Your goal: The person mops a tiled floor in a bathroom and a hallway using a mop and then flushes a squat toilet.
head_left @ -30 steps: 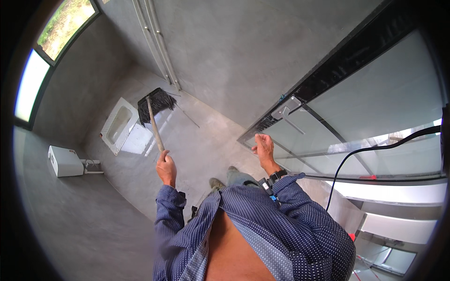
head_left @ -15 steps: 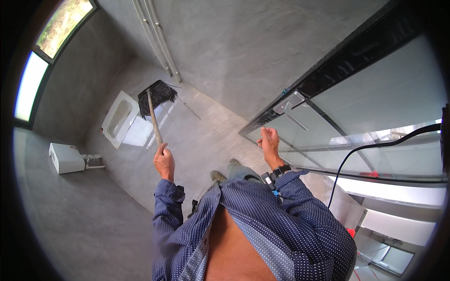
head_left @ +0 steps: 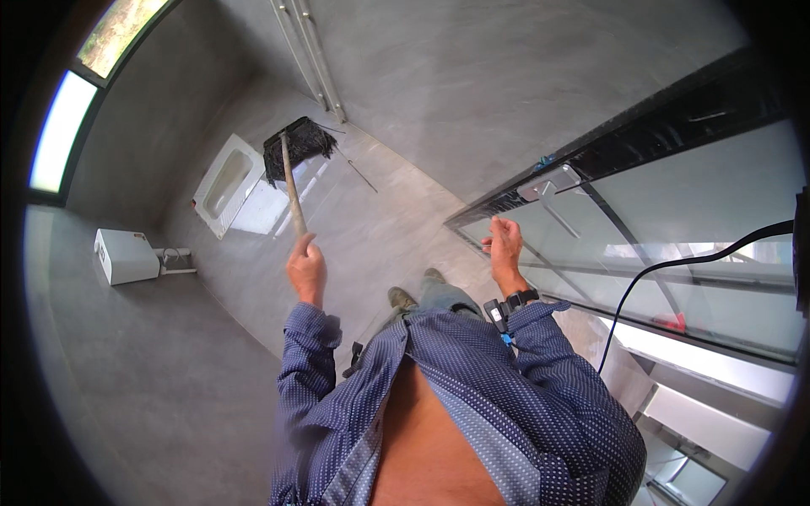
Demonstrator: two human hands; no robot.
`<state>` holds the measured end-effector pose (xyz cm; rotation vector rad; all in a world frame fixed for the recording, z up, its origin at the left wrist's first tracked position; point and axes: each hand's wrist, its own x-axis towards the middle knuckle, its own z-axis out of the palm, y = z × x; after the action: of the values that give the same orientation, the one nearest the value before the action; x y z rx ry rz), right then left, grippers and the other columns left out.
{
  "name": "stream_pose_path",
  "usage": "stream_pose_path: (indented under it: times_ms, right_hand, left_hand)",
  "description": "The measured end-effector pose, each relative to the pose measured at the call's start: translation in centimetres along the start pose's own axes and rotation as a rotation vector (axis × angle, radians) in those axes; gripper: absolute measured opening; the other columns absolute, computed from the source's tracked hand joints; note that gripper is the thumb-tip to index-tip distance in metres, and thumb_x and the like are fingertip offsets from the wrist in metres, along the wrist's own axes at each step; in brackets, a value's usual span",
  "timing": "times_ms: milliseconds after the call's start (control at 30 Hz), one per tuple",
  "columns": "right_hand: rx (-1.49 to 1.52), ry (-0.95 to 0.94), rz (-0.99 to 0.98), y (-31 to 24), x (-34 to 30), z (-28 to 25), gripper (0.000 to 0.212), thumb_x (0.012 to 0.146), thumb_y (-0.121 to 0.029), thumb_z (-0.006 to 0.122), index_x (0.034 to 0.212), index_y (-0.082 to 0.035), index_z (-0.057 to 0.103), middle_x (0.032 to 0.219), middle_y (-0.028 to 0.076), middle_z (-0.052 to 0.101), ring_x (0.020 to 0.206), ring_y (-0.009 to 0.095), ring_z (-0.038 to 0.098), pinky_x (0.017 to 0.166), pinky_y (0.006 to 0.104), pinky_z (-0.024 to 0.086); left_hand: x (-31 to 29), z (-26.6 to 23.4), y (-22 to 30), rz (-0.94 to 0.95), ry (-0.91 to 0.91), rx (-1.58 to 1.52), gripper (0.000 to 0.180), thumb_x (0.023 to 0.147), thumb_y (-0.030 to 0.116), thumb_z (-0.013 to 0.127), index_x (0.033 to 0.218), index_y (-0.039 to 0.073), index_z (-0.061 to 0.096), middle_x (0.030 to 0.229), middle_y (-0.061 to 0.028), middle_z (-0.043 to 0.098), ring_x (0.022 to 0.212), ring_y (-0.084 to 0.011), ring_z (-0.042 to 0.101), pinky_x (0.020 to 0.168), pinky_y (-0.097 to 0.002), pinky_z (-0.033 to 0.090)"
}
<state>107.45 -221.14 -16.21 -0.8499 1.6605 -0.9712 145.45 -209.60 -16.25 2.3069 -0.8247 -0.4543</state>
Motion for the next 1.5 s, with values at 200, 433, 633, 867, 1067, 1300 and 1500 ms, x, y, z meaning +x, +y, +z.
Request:
stream_pose_path:
  times_ms: [200, 433, 633, 867, 1067, 1300, 1500]
  right_hand:
    - [-0.052, 0.011, 0.036, 0.7, 0.4, 0.7, 0.041, 0.097, -0.037, 0.063, 0.112, -0.001, 0.053, 0.092, 0.007, 0.061, 0.062, 0.012, 0.061, 0.051, 0.0247, 0.05]
    - [-0.121, -0.034, 0.105, 1.2, 0.3, 3.8, 0.036, 0.098, -0.035, 0.062, 0.111, -0.002, 0.055, 0.095, 0.006, 0.061, 0.064, 0.013, 0.062, 0.052, 0.0258, 0.051]
    - [-0.183, -0.246, 0.122, 1.9, 0.6, 10.2, 0.033, 0.097, -0.033, 0.063, 0.109, -0.002, 0.057, 0.093, 0.005, 0.06, 0.064, 0.013, 0.061, 0.052, 0.0256, 0.05]
    - [-0.263, -0.582, 0.175, 2.2, 1.7, 22.7, 0.028, 0.096, -0.031, 0.064, 0.108, -0.005, 0.058, 0.09, 0.004, 0.061, 0.064, 0.013, 0.062, 0.053, 0.0258, 0.051]
    - [-0.426, -0.867, 0.212, 5.0, 3.9, 37.5, 0.028, 0.095, -0.03, 0.064, 0.106, -0.005, 0.059, 0.089, 0.004, 0.061, 0.064, 0.013, 0.062, 0.053, 0.0263, 0.051]
    - [-0.709, -1.087, 0.296, 13.9, 7.4, 55.6, 0.043, 0.095, -0.042, 0.065, 0.11, -0.002, 0.055, 0.091, 0.007, 0.061, 0.071, 0.018, 0.064, 0.055, 0.0309, 0.052]
    - [-0.75, -1.1, 0.59, 20.2, 11.9, 66.6, 0.033, 0.096, -0.036, 0.065, 0.1, -0.005, 0.054, 0.082, 0.007, 0.058, 0.068, 0.021, 0.06, 0.055, 0.0336, 0.051]
  left_hand:
    - [0.5, -0.3, -0.3, 0.0, 0.006, -0.026, 0.031, 0.085, 0.015, 0.053, 0.106, 0.016, 0.075, 0.089, -0.0199, 0.072, 0.078, -0.0344, 0.068, 0.071, -0.0425, 0.052]
    - [0.7, -1.4, -0.2, 0.002, 0.021, -0.058, 0.029, 0.087, 0.015, 0.053, 0.104, 0.011, 0.075, 0.087, -0.0201, 0.071, 0.072, -0.0288, 0.068, 0.07, -0.0378, 0.052]
    - [0.7, -3.8, -1.6, -0.04, 0.012, -0.071, 0.027, 0.086, 0.016, 0.055, 0.103, 0.014, 0.075, 0.081, -0.0206, 0.069, 0.074, -0.0381, 0.067, 0.068, -0.0436, 0.053]
    - [1.8, -4.3, -4.2, 0.028, 0.067, -0.084, 0.026, 0.086, 0.013, 0.055, 0.104, 0.01, 0.074, 0.081, -0.0207, 0.069, 0.07, -0.0352, 0.066, 0.066, -0.0413, 0.052]
    - [2.5, -6.1, -5.1, -0.116, -0.021, -0.107, 0.035, 0.085, 0.012, 0.062, 0.119, 0.013, 0.069, 0.087, -0.0187, 0.067, 0.076, -0.0378, 0.066, 0.068, -0.0437, 0.053]
    - [2.8, -6.0, -4.3, -0.383, -0.044, -0.145, 0.052, 0.084, 0.01, 0.067, 0.135, 0.004, 0.057, 0.105, -0.0214, 0.068, 0.088, -0.0369, 0.068, 0.077, -0.0403, 0.055]
    - [4.0, -4.7, -2.5, -0.575, -0.132, -0.164, 0.059, 0.082, 0.013, 0.071, 0.138, 0.006, 0.054, 0.082, -0.0145, 0.062, 0.067, -0.0345, 0.064, 0.059, -0.0417, 0.053]
